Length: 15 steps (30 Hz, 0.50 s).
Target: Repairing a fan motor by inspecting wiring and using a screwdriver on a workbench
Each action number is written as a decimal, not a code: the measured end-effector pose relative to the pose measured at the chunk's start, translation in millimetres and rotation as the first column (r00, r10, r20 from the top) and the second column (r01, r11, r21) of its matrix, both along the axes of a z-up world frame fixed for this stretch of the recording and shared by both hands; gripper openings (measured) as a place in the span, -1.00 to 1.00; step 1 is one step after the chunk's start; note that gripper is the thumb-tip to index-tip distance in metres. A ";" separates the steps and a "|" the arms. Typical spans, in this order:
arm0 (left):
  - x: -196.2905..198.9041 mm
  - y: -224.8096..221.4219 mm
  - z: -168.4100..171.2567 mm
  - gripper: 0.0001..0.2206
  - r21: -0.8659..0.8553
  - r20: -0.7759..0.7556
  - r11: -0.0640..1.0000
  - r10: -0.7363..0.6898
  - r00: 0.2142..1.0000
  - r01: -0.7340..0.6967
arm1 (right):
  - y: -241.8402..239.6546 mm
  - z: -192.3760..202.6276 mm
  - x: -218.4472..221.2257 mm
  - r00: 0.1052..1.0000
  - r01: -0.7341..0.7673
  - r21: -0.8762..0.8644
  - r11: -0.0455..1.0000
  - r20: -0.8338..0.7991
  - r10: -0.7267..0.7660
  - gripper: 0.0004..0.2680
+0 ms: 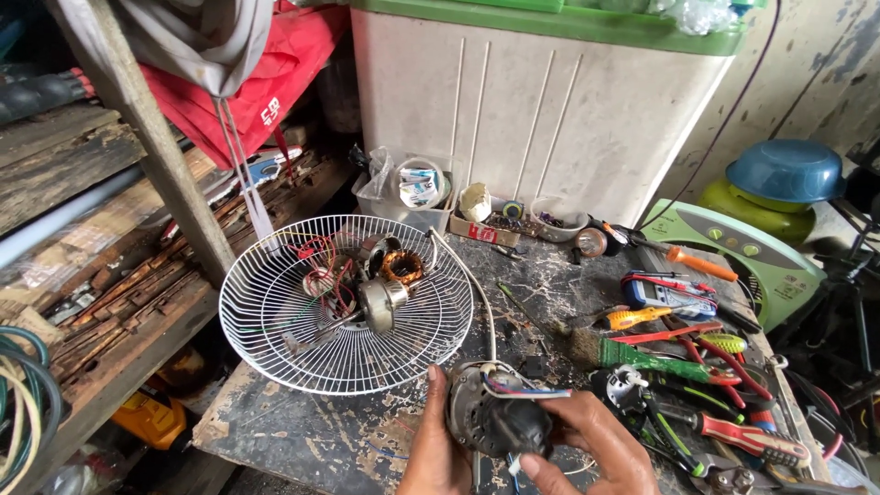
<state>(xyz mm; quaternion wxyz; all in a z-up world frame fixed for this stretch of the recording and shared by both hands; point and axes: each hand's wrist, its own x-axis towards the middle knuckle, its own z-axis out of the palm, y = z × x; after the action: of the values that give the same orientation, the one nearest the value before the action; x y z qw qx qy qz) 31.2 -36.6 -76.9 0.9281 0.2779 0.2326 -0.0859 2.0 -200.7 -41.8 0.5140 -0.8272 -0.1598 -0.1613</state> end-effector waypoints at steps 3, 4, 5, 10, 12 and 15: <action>1.6 0.6 -2.1 -0.30 -0.021 -0.051 0.998 0.056 0.997 -0.057 | -2.4 -31.6 8.8 0.994 0.102 0.045 0.994 0.038 -0.104 -0.62; 1.4 1.1 -2.6 -0.30 -0.025 -0.052 0.998 0.060 0.997 -0.062 | -1.1 -29.3 9.4 0.994 0.098 0.041 0.994 0.037 -0.099 -0.62; 1.2 1.2 -3.0 -0.27 -0.042 -0.033 0.997 0.059 0.998 -0.061 | -0.1 -26.9 9.7 0.960 0.206 -0.059 0.977 -0.181 -0.214 -0.61; -1.6 0.8 -4.0 -0.23 -0.007 -0.017 0.999 0.053 0.998 -0.054 | -5.4 -44.5 16.8 0.904 0.219 -0.073 0.973 -0.359 -0.231 -0.67; -0.2 -0.7 -16.0 -0.31 0.037 -0.031 0.998 0.057 0.998 -0.056 | -3.0 -34.4 18.4 0.797 0.240 -0.334 0.912 -0.468 -0.381 -0.57; -5.0 -0.8 1.1 -0.44 0.055 -0.102 0.994 0.098 0.990 -0.092 | 4.5 -14.0 21.5 0.700 0.229 -0.199 0.953 -0.647 -0.303 -0.73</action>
<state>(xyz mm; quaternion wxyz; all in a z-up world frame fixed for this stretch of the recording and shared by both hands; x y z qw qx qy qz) 26.2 -37.4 -75.8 0.9104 0.2849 0.2959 -0.0501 23.5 -196.2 -55.9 0.4647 -0.8689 0.1489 0.0827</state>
